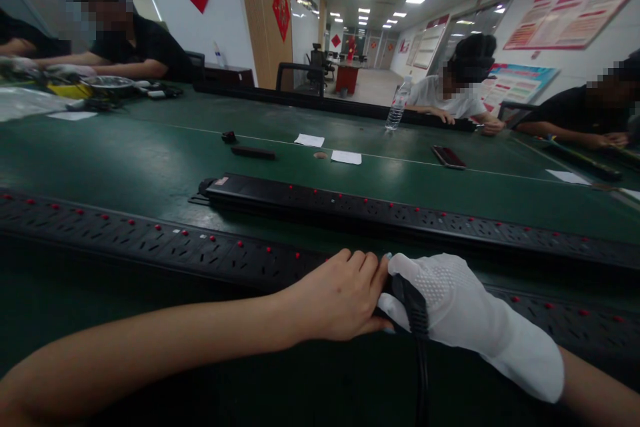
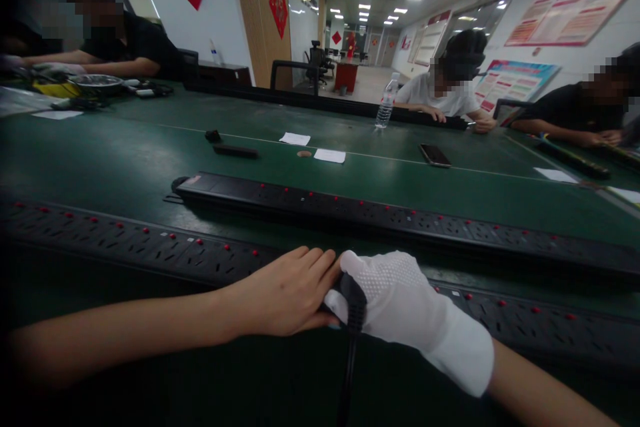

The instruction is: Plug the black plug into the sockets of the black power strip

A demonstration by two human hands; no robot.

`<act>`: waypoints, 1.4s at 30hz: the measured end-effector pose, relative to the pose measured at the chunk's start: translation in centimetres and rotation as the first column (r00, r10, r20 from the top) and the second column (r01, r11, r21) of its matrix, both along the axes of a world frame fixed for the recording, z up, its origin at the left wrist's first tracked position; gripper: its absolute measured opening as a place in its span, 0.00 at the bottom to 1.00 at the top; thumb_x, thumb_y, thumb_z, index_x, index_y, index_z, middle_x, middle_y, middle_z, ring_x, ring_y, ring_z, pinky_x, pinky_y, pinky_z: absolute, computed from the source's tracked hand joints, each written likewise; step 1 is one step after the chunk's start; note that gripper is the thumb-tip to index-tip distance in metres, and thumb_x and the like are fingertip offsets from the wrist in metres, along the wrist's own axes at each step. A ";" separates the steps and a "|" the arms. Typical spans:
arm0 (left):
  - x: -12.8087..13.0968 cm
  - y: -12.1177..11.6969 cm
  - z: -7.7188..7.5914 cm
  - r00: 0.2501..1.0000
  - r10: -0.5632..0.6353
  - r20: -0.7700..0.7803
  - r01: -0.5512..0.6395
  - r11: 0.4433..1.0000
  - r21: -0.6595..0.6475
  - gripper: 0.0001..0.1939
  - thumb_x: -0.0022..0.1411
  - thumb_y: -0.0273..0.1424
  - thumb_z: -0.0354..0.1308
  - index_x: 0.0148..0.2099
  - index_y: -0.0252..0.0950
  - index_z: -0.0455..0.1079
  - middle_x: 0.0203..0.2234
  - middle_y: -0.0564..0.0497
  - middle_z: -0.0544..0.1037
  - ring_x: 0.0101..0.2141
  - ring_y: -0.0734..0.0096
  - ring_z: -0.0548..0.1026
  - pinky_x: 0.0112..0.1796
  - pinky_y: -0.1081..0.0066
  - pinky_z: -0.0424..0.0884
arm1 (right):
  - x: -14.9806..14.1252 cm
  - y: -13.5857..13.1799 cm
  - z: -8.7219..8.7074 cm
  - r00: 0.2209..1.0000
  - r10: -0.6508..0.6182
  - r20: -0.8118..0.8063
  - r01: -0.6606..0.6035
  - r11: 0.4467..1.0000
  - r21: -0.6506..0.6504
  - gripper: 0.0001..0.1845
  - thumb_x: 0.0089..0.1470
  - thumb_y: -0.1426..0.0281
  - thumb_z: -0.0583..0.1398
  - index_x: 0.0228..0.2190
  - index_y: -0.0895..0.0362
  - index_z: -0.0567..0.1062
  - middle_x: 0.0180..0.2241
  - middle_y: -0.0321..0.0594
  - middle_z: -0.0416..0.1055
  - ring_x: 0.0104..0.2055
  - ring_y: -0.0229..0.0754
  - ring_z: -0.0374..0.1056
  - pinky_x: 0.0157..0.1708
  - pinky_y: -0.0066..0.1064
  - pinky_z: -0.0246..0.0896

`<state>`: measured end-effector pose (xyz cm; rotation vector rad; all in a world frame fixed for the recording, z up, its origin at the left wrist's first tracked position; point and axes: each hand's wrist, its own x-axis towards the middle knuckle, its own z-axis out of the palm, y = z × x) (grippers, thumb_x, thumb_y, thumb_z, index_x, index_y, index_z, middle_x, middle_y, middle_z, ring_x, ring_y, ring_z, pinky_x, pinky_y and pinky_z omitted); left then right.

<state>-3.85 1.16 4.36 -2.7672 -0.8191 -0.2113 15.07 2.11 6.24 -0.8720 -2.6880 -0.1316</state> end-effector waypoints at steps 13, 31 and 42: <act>0.0 0.1 0.2 1.000 -0.005 0.004 0.005 0.999 -0.035 0.28 0.63 0.48 0.39 0.49 0.27 0.60 0.40 0.41 0.68 0.37 0.60 0.67 0.35 0.64 0.62 | 0.2 0.1 -0.6 0.998 -0.039 0.038 0.038 0.999 0.037 0.15 0.53 0.58 0.53 0.30 0.59 0.66 0.22 0.37 0.67 0.20 0.36 0.62 0.21 0.27 0.53; 0.0 0.0 0.1 1.000 -0.002 0.013 0.002 0.999 -0.049 0.29 0.63 0.46 0.39 0.51 0.25 0.59 0.40 0.40 0.68 0.37 0.60 0.67 0.35 0.63 0.62 | 0.2 0.1 -0.3 1.000 0.001 -0.013 0.000 1.000 0.030 0.14 0.52 0.59 0.54 0.31 0.59 0.66 0.23 0.37 0.68 0.21 0.36 0.63 0.21 0.26 0.55; 0.0 0.0 0.2 1.000 -0.002 0.003 0.002 0.999 -0.038 0.29 0.63 0.46 0.39 0.51 0.24 0.59 0.41 0.39 0.68 0.37 0.59 0.67 0.35 0.63 0.63 | 0.2 -0.1 -0.2 1.000 -0.015 -0.001 0.015 0.998 0.053 0.15 0.52 0.59 0.54 0.31 0.60 0.66 0.21 0.39 0.68 0.19 0.39 0.63 0.20 0.28 0.54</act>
